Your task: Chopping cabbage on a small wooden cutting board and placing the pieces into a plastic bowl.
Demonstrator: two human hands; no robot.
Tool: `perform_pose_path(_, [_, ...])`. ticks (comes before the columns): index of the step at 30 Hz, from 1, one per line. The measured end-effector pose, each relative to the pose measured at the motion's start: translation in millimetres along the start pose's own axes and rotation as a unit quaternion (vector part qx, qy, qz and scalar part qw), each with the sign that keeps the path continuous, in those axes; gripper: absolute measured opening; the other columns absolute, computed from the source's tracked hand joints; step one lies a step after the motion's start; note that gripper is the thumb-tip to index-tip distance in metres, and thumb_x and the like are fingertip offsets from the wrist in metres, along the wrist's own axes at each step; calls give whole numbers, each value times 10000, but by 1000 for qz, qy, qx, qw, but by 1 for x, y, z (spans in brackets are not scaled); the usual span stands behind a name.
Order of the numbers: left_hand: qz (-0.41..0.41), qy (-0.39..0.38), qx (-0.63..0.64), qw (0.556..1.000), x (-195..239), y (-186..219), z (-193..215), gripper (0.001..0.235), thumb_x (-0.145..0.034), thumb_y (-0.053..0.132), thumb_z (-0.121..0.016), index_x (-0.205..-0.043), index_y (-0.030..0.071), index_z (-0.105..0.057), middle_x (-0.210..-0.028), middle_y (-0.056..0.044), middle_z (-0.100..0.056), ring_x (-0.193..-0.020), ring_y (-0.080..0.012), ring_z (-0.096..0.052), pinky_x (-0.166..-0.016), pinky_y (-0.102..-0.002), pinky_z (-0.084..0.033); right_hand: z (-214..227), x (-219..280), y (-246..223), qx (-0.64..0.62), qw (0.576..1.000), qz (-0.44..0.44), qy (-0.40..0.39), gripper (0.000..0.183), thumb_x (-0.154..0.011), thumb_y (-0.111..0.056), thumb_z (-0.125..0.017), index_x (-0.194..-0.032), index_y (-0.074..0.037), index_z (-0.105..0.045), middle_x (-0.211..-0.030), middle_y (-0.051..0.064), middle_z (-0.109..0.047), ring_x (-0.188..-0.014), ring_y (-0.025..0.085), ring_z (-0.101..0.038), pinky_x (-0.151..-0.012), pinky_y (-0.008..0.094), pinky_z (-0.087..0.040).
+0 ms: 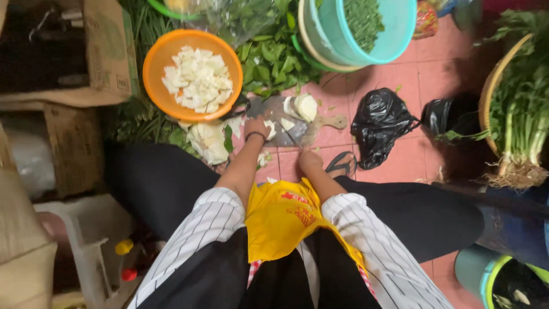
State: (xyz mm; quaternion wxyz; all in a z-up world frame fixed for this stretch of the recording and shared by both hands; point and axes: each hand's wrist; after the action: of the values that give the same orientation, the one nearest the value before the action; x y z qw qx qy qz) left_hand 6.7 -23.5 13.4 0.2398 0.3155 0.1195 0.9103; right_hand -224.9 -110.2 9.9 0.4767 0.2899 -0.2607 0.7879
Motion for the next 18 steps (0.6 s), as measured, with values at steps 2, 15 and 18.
perform_pose_path(2, [28,-23,1,999,-17,-19,-21,681,-812,413,-808,-1360,112,-538,-1314,-255,-613,-1208,-425,-610,-1036,-494,-508,-5,4,2,33,999,22,13,362,-1077,-261,-431,-1353,-73,-571,-1295,239,-658,-1184,416,-643,-979,514,-517])
perform_pose_path(15, [87,94,189,974,-39,-22,-76,813,-700,420,-859,-1236,42,-379,-1052,-277,-698,-983,-443,-690,-887,-501,-558,0,50,-38,-69,990,108,55,367,-1021,-146,-332,-1285,80,-450,-1057,381,-672,-1010,523,-672,-890,586,-523])
perform_pose_path(18, [88,99,170,977,-34,-18,-70,805,-716,410,-859,-1233,38,-367,-1020,-280,-701,-964,-455,-687,-863,-516,-554,-2,51,-44,-68,992,94,47,398,-1010,-146,-333,-1320,91,-415,-1046,375,-676,-988,515,-682,-860,583,-538])
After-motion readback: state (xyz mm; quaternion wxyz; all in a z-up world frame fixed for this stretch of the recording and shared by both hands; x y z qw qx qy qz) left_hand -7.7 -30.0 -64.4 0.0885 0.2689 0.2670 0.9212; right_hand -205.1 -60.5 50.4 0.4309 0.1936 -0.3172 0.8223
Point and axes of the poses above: each hand's wrist, its own x-axis away from the middle knuckle, its own z-axis out of the back of the hand, y = z × x
